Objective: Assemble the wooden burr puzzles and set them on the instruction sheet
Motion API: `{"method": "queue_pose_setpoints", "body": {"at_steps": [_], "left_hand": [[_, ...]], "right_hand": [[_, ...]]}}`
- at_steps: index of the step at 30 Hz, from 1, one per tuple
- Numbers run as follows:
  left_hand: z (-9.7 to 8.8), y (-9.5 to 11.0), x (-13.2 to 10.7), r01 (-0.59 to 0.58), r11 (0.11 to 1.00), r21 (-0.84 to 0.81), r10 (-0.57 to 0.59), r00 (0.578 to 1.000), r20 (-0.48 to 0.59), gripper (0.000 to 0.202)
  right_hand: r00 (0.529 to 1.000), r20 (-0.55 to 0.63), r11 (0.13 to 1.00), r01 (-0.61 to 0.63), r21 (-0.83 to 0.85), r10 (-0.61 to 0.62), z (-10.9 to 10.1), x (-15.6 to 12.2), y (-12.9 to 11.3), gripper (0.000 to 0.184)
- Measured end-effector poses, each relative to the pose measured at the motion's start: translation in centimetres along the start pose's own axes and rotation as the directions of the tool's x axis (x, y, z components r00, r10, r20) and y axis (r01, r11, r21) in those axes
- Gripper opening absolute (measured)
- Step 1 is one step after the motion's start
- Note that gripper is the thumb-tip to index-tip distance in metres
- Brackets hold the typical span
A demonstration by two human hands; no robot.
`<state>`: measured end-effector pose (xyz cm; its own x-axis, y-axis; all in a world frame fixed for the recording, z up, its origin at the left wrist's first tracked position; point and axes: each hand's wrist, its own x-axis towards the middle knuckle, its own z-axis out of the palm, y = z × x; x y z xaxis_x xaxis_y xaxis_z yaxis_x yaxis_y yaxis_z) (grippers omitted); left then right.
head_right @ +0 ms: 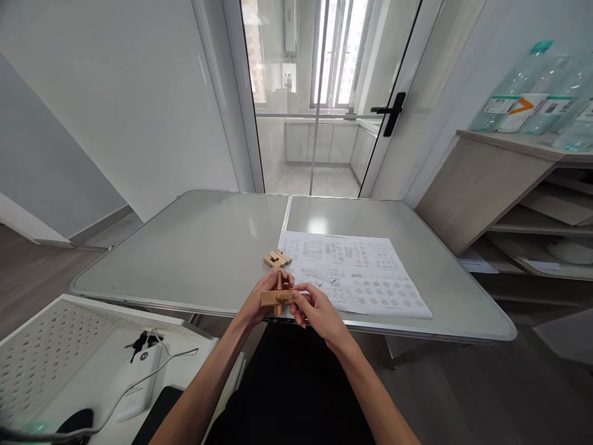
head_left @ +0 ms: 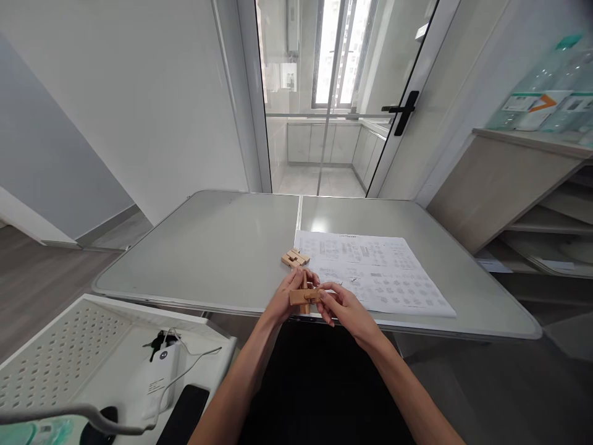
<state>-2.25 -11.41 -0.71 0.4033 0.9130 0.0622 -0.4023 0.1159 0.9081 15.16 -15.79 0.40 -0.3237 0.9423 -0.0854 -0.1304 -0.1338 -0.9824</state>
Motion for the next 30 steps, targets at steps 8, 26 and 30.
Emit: {"method": "queue_pose_setpoints", "body": {"at_steps": [8,26,30], "left_hand": [[0.9,1.2,-0.7,-0.062,0.998,-0.032,0.066,0.985,0.159,0.058],[6.5,6.0,-2.5,-0.27,0.913,0.306,0.176,0.937,0.303,0.045],[7.2,5.9,-2.4,-0.335,0.888,0.315,0.236,0.92,0.314,0.059]], "right_hand": [[1.0,-0.016,0.998,-0.003,0.057,0.004,-0.4,-1.0,-0.3,0.048],[0.997,-0.017,0.997,0.072,0.035,-0.072,-1.0,-4.8,-4.7,0.041],[0.999,-0.03,0.99,0.045,0.133,-0.041,-1.0,-5.0,-4.8,0.046]]}}
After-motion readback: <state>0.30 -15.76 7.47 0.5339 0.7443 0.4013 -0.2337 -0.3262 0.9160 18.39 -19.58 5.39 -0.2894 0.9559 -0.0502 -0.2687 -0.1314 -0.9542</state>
